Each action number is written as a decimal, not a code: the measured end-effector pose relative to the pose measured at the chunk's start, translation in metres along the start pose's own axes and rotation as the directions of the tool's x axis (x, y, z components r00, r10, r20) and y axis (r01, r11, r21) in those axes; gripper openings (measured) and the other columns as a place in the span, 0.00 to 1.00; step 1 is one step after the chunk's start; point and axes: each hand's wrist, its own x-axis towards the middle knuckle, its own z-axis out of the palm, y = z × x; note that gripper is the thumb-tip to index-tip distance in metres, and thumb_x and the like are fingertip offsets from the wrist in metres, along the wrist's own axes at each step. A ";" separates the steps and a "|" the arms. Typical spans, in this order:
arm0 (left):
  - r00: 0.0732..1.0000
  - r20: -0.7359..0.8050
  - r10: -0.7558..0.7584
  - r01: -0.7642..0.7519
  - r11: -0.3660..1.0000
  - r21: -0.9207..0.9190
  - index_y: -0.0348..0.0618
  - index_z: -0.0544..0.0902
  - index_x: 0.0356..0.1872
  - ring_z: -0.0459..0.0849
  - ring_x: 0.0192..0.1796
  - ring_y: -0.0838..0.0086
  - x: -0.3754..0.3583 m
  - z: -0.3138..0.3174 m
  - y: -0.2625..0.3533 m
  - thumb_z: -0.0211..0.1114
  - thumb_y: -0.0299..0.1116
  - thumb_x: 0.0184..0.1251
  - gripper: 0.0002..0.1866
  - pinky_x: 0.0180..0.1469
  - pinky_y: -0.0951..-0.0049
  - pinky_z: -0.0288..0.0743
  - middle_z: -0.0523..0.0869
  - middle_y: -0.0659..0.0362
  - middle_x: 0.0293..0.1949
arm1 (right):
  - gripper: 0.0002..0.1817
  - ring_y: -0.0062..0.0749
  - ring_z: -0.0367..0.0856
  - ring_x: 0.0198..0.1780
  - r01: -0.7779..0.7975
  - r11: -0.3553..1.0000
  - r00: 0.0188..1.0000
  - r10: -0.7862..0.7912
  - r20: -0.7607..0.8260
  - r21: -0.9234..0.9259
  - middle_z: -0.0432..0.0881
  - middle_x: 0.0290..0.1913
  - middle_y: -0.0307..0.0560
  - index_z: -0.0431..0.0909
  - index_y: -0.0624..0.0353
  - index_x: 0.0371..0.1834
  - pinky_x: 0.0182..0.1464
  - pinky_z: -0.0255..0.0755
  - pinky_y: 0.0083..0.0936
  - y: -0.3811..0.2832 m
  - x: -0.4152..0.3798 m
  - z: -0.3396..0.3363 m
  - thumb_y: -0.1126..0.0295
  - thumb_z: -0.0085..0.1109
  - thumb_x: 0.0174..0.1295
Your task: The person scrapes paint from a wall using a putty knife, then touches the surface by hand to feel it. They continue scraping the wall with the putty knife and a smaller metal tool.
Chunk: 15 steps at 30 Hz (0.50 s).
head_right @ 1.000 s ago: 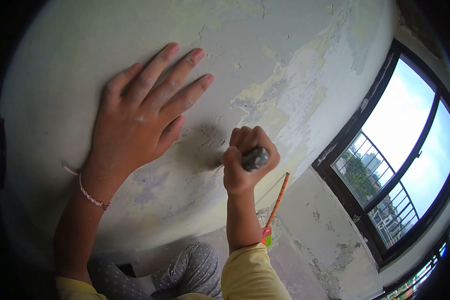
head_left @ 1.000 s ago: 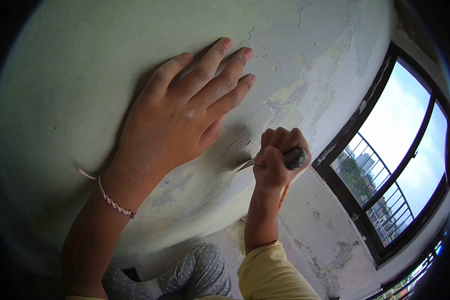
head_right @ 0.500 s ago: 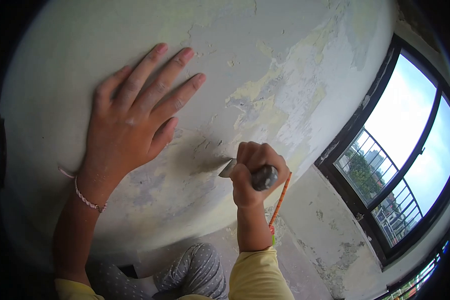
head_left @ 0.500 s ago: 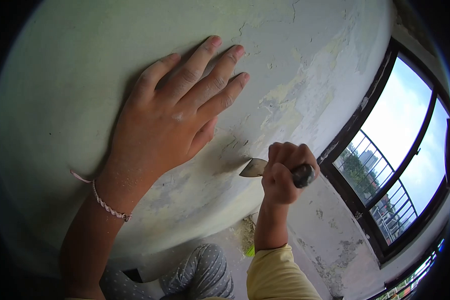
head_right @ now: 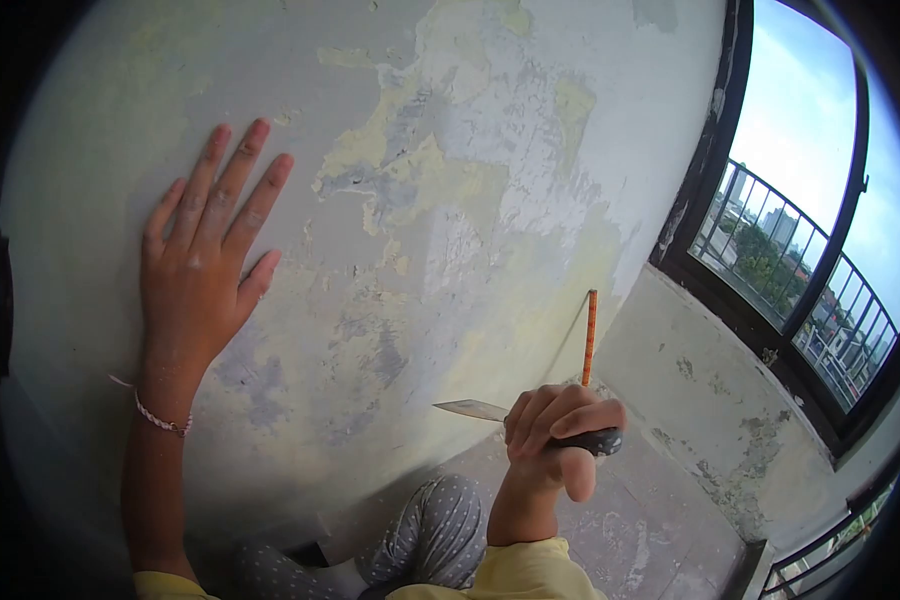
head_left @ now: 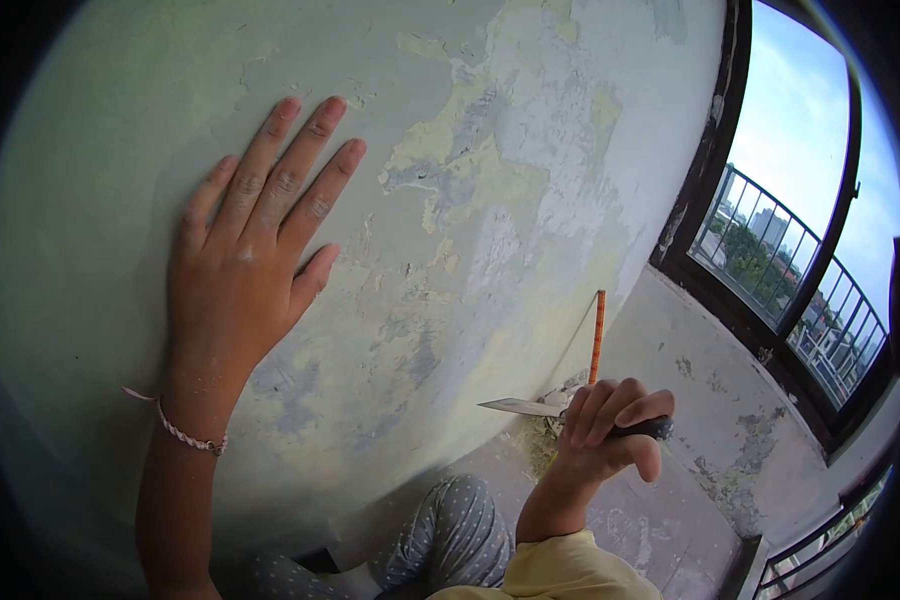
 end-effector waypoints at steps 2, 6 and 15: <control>1.000 0.008 0.029 -0.029 1.000 0.011 0.66 0.58 0.73 0.54 0.76 0.74 0.008 0.004 0.011 0.70 0.45 0.53 0.45 0.71 0.67 0.53 0.56 0.71 0.75 | 0.32 0.20 0.67 0.11 -0.004 0.999 1.000 0.003 0.025 0.049 0.67 0.14 0.36 0.66 0.56 0.30 0.13 0.64 0.16 0.007 -0.007 -0.005 0.36 0.61 0.49; 0.994 0.052 0.094 -0.094 0.996 -0.009 0.64 0.57 0.73 0.54 0.76 0.74 0.019 0.014 0.037 0.67 0.45 0.56 0.43 0.71 0.68 0.53 0.55 0.71 0.75 | 0.33 0.20 0.66 0.11 0.006 0.990 0.993 -0.023 0.116 0.142 0.68 0.14 0.37 0.66 0.57 0.33 0.12 0.61 0.16 0.016 -0.013 -0.014 0.35 0.58 0.49; 0.924 0.205 0.322 -0.340 0.938 0.062 0.64 0.58 0.73 0.55 0.75 0.76 -0.003 0.031 0.066 0.62 0.48 0.61 0.38 0.73 0.67 0.47 0.56 0.72 0.75 | 0.34 0.20 0.63 0.09 -0.231 0.970 0.972 0.228 0.047 0.069 0.67 0.11 0.39 0.66 0.62 0.28 0.10 0.55 0.17 0.003 -0.028 -0.060 0.40 0.68 0.44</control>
